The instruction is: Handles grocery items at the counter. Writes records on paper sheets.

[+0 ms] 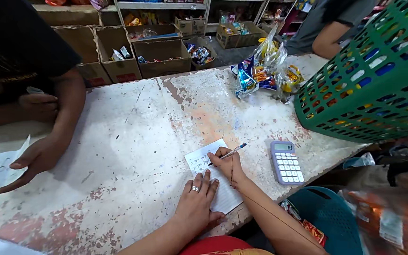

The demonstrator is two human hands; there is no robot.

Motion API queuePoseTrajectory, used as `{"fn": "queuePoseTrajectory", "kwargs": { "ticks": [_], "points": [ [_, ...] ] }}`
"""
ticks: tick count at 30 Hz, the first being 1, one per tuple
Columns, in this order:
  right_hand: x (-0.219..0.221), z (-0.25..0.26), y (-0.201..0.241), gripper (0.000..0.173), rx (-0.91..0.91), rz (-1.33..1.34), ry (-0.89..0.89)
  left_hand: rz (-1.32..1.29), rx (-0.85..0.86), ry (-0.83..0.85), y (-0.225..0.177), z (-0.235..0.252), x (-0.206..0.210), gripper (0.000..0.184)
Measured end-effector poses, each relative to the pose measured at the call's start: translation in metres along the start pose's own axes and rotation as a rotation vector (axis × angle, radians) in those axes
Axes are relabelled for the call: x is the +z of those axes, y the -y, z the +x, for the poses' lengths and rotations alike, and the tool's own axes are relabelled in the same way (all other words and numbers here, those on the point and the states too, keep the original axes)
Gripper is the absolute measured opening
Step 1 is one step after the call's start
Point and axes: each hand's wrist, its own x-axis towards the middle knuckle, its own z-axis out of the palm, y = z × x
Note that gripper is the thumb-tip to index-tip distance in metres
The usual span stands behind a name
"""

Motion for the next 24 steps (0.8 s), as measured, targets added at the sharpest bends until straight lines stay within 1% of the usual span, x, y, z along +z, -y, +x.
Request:
{"fn": "queuePoseTrajectory", "kwargs": {
  "ticks": [5,8,11,14,19,24],
  "points": [
    [0.0041,-0.0023,-0.0006,0.034,-0.036,-0.112,0.003,-0.052,0.025,-0.032,0.0038,0.0013,0.0042,0.095],
    [0.0029,-0.0021,-0.0015,0.034,-0.057,-0.118,-0.015,-0.048,0.025,-0.015,0.0041,0.0015,0.0033,0.095],
    [0.0031,-0.0030,-0.0026,0.034,-0.095,-0.141,-0.028,-0.037,0.032,-0.039,0.0052,0.0010,0.0048,0.094],
    [0.0039,-0.0019,-0.0016,0.033,-0.091,-0.166,-0.055,-0.030,0.040,-0.053,0.0053,0.0000,0.0055,0.094],
    [0.0039,-0.0023,-0.0029,0.032,-0.110,-0.163,-0.045,-0.037,0.031,-0.019,0.0040,0.0005,0.0027,0.099],
    [0.0026,-0.0025,-0.0027,0.031,-0.109,-0.167,-0.074,-0.084,0.054,0.028,0.0044,-0.0004,0.0004,0.103]
  ]
}}
